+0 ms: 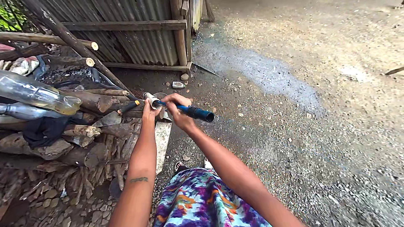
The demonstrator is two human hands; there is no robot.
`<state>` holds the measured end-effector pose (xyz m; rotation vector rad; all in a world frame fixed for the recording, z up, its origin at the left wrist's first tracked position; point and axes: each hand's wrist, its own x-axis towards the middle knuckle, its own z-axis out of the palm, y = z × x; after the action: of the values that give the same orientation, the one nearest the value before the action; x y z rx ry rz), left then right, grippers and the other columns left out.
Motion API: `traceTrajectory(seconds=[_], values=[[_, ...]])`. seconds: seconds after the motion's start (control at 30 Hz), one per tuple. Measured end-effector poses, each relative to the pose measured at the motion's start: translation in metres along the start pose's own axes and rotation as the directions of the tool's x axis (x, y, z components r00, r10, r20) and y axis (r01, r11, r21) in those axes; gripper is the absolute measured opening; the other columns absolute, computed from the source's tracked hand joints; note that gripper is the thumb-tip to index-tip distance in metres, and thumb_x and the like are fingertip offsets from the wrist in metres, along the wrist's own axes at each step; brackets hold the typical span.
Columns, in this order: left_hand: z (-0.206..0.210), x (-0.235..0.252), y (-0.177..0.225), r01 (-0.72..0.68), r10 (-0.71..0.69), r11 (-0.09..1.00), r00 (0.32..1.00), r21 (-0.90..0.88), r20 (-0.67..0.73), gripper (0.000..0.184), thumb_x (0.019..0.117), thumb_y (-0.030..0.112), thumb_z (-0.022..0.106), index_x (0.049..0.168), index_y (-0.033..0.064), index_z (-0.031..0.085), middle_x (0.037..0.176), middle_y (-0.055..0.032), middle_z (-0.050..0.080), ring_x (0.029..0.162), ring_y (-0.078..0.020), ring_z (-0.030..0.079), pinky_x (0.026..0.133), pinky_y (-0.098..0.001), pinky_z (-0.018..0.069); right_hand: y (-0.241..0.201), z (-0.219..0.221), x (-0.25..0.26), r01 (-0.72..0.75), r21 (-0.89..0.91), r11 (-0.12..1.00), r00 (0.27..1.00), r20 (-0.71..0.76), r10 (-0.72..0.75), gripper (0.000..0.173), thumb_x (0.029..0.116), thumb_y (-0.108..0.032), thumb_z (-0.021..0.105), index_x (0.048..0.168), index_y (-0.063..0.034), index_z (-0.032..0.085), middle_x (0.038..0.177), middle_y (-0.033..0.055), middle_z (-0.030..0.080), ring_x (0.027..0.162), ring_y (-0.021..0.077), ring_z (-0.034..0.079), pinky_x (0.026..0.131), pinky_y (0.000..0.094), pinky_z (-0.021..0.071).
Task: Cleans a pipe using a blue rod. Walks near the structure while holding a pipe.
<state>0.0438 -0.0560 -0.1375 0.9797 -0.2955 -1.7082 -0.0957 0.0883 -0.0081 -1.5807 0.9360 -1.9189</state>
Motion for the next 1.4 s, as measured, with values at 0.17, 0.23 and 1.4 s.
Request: traceTrajectory(seconds=[0.17, 0.23, 1.4], values=[[0.095, -0.116, 0.052, 0.150, -0.145, 0.989, 0.939, -0.009, -0.311, 0.034, 0.1121, 0.031, 0.022, 0.135, 0.0122, 0.039, 0.110, -0.0093, 0.051, 0.091, -0.0162, 0.056, 0.081, -0.0254, 0.0482, -0.086, -0.019, 0.021, 0.091, 0.069, 0.993, 0.995, 0.042, -0.094, 0.016, 0.0876, 0.003, 0.054, 0.088, 0.0096, 0.068, 0.067, 0.0055, 0.062, 0.050, 0.0007, 0.047, 0.048, 0.0170, 0.0427], [0.097, -0.128, 0.050, 0.087, -0.081, 0.996, 0.966, 0.016, -0.247, 0.034, 0.1122, 0.030, 0.022, 0.135, 0.0099, 0.037, 0.109, -0.0094, 0.050, 0.090, -0.0141, 0.055, 0.079, -0.0227, 0.0477, -0.087, -0.013, 0.022, 0.113, 0.058, 0.992, 0.992, 0.055, -0.116, 0.014, 0.0868, 0.005, 0.055, 0.086, 0.0090, 0.069, 0.070, 0.0073, 0.065, 0.055, 0.0025, 0.052, 0.052, 0.0182, 0.0473], [0.084, -0.091, 0.061, 0.282, -0.228, 0.953, 0.910, 0.114, -0.346, 0.040, 0.1122, 0.031, 0.023, 0.135, 0.0088, 0.048, 0.117, -0.0148, 0.056, 0.102, -0.0244, 0.056, 0.096, -0.0390, 0.0453, -0.087, -0.020, 0.049, 0.139, 0.062, 0.988, 0.938, 0.310, -0.152, 0.015, 0.0890, 0.002, 0.056, 0.089, 0.0075, 0.070, 0.070, 0.0060, 0.064, 0.055, 0.0037, 0.052, 0.052, 0.0204, 0.0461]])
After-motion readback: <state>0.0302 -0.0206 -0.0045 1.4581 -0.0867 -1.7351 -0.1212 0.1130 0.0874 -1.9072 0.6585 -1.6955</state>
